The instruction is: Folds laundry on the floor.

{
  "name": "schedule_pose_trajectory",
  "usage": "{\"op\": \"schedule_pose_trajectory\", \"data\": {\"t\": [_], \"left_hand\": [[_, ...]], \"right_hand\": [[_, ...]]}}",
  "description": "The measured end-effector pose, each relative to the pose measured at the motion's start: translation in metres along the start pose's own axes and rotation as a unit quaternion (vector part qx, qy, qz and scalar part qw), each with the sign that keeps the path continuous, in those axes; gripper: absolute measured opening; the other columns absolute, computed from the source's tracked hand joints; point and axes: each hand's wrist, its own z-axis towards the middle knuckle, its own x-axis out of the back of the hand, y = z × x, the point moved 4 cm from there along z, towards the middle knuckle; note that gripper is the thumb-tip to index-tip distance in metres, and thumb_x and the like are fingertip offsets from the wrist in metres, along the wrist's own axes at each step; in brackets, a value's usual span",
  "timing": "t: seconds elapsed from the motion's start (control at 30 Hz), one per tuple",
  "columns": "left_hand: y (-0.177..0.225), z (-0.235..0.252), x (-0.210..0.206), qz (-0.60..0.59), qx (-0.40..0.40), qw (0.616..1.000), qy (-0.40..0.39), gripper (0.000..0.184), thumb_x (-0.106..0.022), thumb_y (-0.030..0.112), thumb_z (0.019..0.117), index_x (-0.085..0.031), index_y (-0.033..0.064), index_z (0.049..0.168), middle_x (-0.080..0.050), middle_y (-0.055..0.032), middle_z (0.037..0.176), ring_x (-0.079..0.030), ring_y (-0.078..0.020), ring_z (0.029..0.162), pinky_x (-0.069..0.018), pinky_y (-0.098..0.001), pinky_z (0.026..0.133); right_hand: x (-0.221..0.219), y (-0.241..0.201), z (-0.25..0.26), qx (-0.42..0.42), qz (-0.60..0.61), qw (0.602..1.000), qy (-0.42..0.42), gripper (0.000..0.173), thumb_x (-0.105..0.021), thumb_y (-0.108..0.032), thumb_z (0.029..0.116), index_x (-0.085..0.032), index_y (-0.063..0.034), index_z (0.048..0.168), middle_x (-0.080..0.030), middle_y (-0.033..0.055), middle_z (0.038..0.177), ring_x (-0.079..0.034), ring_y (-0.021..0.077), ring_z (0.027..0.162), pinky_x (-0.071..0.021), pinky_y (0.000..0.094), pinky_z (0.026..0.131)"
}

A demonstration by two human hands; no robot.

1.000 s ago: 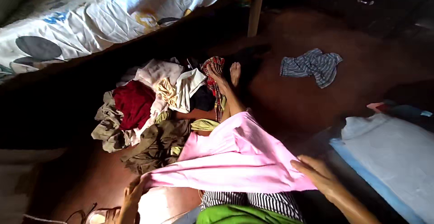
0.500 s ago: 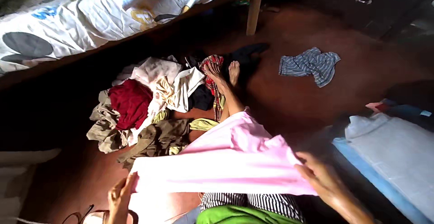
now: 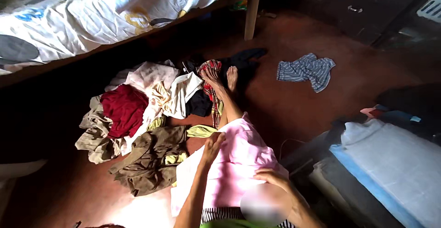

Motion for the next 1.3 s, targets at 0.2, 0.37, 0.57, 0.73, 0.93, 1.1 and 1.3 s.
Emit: {"op": "schedule_pose_trajectory", "data": {"t": [0.2, 0.37, 0.57, 0.73, 0.93, 1.1, 1.3], "left_hand": [[0.014, 0.045, -0.037, 0.098, -0.030, 0.987, -0.120, 0.037, -0.068, 0.029, 0.0962, -0.066, -0.0069, 0.107, -0.066, -0.0155, 0.098, -0.062, -0.0200, 0.090, -0.0507, -0.0397, 0.087], [0.063, 0.021, -0.053, 0.000, -0.157, 0.966, -0.206, 0.013, -0.067, 0.010, 0.0928, -0.069, -0.0011, 0.100, -0.068, 0.0000, 0.087, -0.063, -0.0033, 0.079, -0.0534, -0.0246, 0.077], [0.082, -0.104, -0.077, 0.302, -0.393, 0.840, -0.221, 0.014, -0.064, 0.016, 0.0952, -0.077, 0.0108, 0.100, -0.072, -0.0100, 0.093, -0.070, -0.0288, 0.093, -0.0573, -0.0454, 0.077], [0.034, -0.129, -0.067, 0.350, -0.390, 0.842, -0.129, 0.017, -0.059, 0.009, 0.0920, -0.075, 0.0092, 0.099, -0.071, -0.0086, 0.095, -0.070, -0.0256, 0.089, -0.0584, -0.0394, 0.073], [0.028, -0.157, -0.055, 0.310, -0.319, 0.886, -0.130, 0.017, -0.061, 0.017, 0.0981, -0.077, 0.0102, 0.100, -0.074, -0.0084, 0.099, -0.073, -0.0237, 0.088, -0.0608, -0.0399, 0.073], [0.013, -0.143, -0.031, 0.170, -0.209, 0.959, -0.093, 0.020, -0.064, 0.019, 0.0974, -0.077, 0.0041, 0.097, -0.076, -0.0065, 0.087, -0.072, -0.0140, 0.077, -0.0600, -0.0339, 0.072], [-0.021, -0.100, -0.027, 0.220, -0.251, 0.940, 0.069, 0.033, -0.057, 0.031, 0.1012, -0.077, 0.0052, 0.095, -0.075, -0.0064, 0.086, -0.073, -0.0146, 0.078, -0.0605, -0.0340, 0.073]], "right_hand": [[-0.014, 0.001, -0.005, 0.011, -0.050, 0.979, -0.198, 0.023, -0.059, -0.004, 0.0999, -0.074, 0.0082, 0.112, -0.074, 0.0229, 0.109, -0.069, 0.0310, 0.108, -0.0484, 0.0429, 0.104], [-0.019, 0.058, -0.005, -0.047, 0.253, 0.965, -0.052, 0.048, -0.031, -0.026, 0.1097, -0.062, 0.0044, 0.128, -0.072, 0.0116, 0.116, -0.072, 0.0150, 0.090, -0.0600, 0.0336, 0.084], [0.011, 0.081, 0.010, -0.214, 0.508, 0.826, 0.120, 0.081, -0.009, -0.065, 0.1036, -0.060, -0.0060, 0.124, -0.075, 0.0080, 0.100, -0.073, 0.0191, 0.091, -0.0618, 0.0403, 0.080], [0.021, 0.092, 0.017, -0.150, 0.339, 0.911, 0.182, 0.021, -0.052, -0.008, 0.1016, -0.067, -0.0011, 0.115, -0.072, 0.0048, 0.097, -0.070, 0.0104, 0.088, -0.0596, 0.0303, 0.081], [0.047, 0.085, 0.013, -0.069, 0.014, 0.982, 0.176, 0.041, -0.060, -0.002, 0.0923, -0.061, 0.0042, 0.133, -0.071, 0.0148, 0.115, -0.070, 0.0198, 0.100, -0.0574, 0.0365, 0.089], [0.054, 0.074, 0.015, 0.024, -0.190, 0.949, 0.252, 0.035, -0.063, -0.010, 0.0948, -0.067, 0.0045, 0.126, -0.061, 0.0262, 0.135, -0.069, 0.0363, 0.107, -0.0579, 0.0474, 0.091], [-0.004, 0.078, 0.029, 0.042, -0.182, 0.977, 0.106, 0.059, -0.050, -0.042, 0.1026, -0.051, -0.0070, 0.150, -0.040, 0.0162, 0.161, -0.043, 0.0311, 0.146, -0.0369, 0.0543, 0.117]]}}
